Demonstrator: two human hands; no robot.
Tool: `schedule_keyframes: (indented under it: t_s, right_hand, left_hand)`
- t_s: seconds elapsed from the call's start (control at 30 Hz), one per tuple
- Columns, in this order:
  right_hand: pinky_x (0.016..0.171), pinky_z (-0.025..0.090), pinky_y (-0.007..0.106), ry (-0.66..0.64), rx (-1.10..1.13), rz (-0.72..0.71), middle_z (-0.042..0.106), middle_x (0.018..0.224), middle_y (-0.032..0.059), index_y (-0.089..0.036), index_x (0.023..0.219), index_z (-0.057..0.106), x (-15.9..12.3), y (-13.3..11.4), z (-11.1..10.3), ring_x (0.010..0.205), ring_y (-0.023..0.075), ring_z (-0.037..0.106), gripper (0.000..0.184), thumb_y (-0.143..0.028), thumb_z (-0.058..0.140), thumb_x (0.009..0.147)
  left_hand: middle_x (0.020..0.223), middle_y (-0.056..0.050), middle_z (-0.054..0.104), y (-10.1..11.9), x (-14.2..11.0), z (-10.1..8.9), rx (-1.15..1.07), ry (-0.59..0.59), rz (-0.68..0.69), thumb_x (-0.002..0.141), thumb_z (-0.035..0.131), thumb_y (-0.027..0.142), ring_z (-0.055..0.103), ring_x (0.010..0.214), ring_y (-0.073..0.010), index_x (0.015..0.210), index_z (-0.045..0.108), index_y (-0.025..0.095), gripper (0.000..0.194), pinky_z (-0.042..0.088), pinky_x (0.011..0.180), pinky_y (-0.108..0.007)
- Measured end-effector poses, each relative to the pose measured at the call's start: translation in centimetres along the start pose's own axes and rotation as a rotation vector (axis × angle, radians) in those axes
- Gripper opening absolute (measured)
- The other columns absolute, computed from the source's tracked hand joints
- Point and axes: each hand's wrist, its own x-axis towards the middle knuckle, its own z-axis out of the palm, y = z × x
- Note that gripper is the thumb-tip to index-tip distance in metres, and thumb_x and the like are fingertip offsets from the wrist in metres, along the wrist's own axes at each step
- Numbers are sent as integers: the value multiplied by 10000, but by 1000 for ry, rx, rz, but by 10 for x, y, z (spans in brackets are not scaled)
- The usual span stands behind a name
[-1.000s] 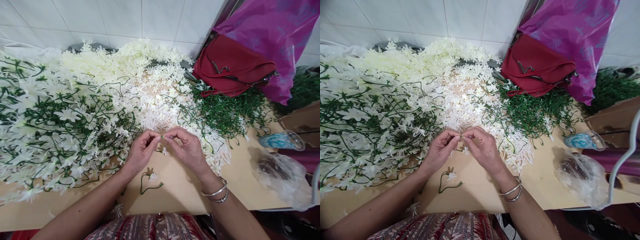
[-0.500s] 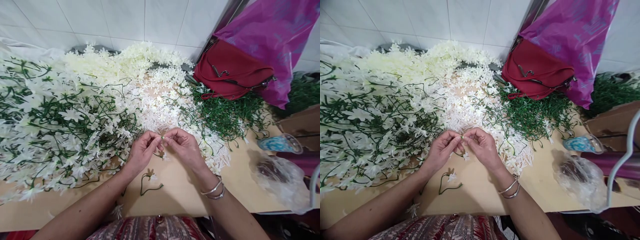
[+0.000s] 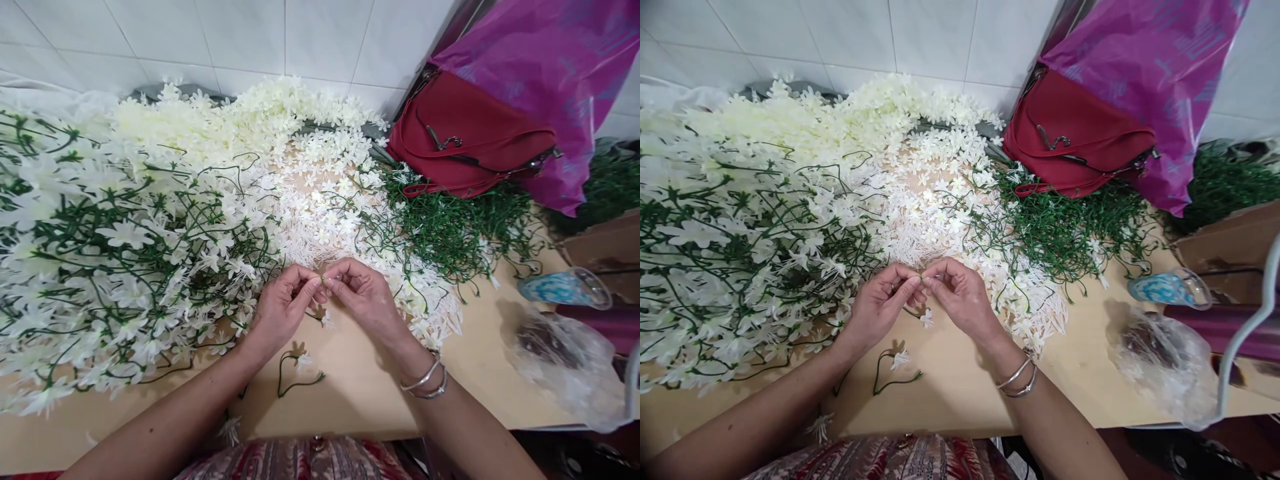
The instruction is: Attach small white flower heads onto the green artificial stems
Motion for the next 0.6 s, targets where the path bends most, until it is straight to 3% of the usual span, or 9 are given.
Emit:
schedule_keyframes:
  t_s: [0.27,0.47,0.6]
  right_hand:
    - [706,516,331,-44,46,-5,683,784,8,-218,885,679,3,9,1,723,170,633,189,-376,782,894]
    - [688,510,297,23,52,-41,663,758,-12,-230,970,721,5,2,-1,704,153,605,261,-429,833,844]
    - [798,547,312,130,40,-75,721,924,19,-244,1054,702,6,-5,-7,804,162,649,371,-522,817,837]
  left_hand:
    - [783,-12,727,5,2,2,61,14,8,1017,608,407,705,713,-151,915,630,189,242,575,687,-256]
    - [781,-6,686,8,1,6,33,76,50,1041,564,392,661,748,-143,934,611,189,234,528,736,-258]
    - [876,-17,683,11,2,6,-94,124,41,1040,557,393,640,770,-132,990,619,183,224,524,754,-255]
